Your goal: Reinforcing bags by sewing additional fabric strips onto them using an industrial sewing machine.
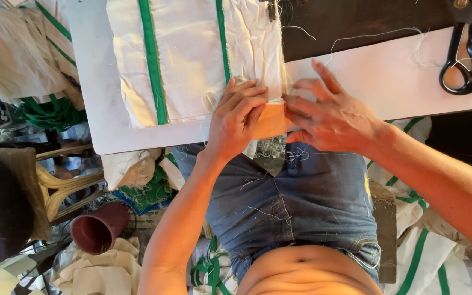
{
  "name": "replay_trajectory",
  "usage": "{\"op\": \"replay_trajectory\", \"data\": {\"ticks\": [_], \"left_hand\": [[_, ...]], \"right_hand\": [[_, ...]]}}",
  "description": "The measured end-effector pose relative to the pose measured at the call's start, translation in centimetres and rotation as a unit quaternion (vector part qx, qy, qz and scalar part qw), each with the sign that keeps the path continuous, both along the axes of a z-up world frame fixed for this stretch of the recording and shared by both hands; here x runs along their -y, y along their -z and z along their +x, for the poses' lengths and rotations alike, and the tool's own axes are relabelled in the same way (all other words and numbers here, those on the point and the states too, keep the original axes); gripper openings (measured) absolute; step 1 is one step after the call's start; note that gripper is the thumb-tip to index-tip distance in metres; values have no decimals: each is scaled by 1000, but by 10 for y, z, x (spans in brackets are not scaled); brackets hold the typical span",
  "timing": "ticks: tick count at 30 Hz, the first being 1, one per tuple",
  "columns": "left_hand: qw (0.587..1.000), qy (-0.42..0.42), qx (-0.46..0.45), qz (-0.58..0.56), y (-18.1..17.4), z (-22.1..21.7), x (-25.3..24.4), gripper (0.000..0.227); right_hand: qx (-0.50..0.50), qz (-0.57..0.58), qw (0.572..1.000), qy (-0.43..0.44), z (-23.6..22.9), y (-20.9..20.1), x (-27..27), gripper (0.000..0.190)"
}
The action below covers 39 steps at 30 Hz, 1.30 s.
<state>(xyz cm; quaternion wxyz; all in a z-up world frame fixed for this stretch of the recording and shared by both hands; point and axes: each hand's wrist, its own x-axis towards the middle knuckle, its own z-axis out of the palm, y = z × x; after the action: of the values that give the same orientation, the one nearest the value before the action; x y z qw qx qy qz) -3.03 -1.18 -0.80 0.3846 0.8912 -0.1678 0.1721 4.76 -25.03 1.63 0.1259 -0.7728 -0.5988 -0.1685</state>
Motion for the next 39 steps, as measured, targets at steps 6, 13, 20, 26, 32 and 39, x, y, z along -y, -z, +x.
{"op": "replay_trajectory", "data": {"ticks": [6,13,20,26,32,39], "left_hand": [[998,5,7,60,-5,2,1,6],[996,9,1,90,-6,2,1,6],[988,45,22,148,-19,27,-15,12],[975,97,7,200,-1,66,-39,33],[971,113,-26,211,1,67,-36,40],[974,124,-8,189,12,86,-44,39]], "right_hand": [[-39,-3,999,-16,1,-2,0,54],[-23,-42,998,-51,8,-4,1,52],[-57,-59,993,-86,12,-5,-1,48],[-87,-57,991,-87,12,-5,-1,49],[-110,-48,989,-81,10,-4,-3,58],[-117,-39,989,-83,31,-3,-10,74]]}}
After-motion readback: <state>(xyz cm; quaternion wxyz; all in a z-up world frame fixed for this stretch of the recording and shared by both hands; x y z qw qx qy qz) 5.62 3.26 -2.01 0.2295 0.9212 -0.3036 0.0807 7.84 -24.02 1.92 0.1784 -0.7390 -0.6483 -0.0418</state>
